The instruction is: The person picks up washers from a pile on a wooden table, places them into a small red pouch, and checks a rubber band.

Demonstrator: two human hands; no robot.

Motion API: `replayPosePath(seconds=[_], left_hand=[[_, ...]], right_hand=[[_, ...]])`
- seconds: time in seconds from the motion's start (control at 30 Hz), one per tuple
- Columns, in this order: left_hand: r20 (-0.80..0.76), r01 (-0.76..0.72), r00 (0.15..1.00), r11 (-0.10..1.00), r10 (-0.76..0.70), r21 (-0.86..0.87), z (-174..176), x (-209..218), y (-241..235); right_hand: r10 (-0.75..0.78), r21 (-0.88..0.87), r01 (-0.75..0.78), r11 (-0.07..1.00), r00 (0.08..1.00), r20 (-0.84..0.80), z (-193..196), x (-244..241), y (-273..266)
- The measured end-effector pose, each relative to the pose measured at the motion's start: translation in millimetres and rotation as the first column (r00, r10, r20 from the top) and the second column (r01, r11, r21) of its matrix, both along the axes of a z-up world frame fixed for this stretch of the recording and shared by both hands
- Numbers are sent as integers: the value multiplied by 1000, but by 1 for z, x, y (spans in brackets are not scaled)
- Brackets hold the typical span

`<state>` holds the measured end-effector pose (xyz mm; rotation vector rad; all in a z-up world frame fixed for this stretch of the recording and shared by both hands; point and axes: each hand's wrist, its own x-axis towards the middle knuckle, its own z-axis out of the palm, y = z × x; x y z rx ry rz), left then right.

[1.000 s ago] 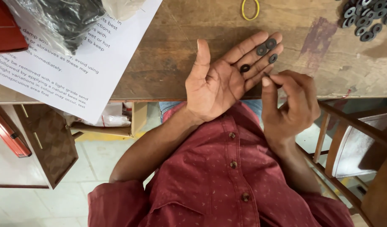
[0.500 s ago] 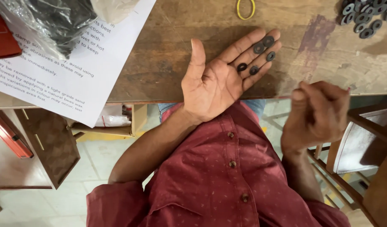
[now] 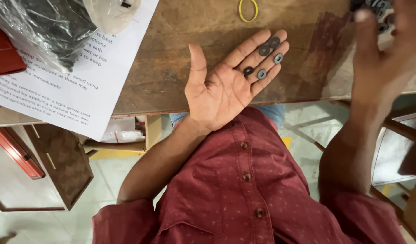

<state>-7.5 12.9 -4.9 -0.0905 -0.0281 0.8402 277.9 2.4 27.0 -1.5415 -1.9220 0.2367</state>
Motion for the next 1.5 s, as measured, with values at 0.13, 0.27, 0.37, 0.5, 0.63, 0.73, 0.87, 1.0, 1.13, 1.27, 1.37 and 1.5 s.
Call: replayPosePath(seconds=[0.13,0.27,0.37,0.5,0.63,0.73,0.87,1.0,1.13,1.27,1.37,1.5], left_hand=[[-28,-25,999,999,25,27,0,0,-1],[-37,-30,999,998,31,50,-1,-1,-1],[-29,-16,999,997,18,70,-3,1,0],[-26,-13,1000,999,14,37,-1,1,1],[-21,-12,1000,999,13,52,-3,1,2],[-14,-13,1000,998,14,59,-4,1,1],[-21,-5,1000,999,6,53,-5,-1,-1],[-38,9,999,998,-6,66,-6,0,-2],[-97,32,995,995,-23,97,-11,0,-6],[-150,27,989,993,-10,111,-15,-1,-12],[-186,30,983,995,-11,99,-17,1,-12],[-86,-10,996,997,16,72,-21,1,-12]], right_hand=[[-87,-44,93,995,986,140,2,-11,14],[-151,-112,158,981,986,63,-12,-4,16],[-200,-125,191,974,977,-67,-20,0,14],[-203,29,206,978,976,-77,-41,17,7],[-212,-49,209,977,903,-375,-50,23,1],[-180,-35,179,983,915,-360,-45,12,-11],[-237,-238,164,957,917,-322,-16,-30,-23],[-134,-219,66,973,940,-314,11,-68,-6],[164,-103,-163,981,987,-3,40,-98,4],[277,-173,-245,954,941,196,56,-121,13],[242,-184,-196,963,932,270,55,-128,17],[191,-129,-171,977,966,171,36,-110,8]])
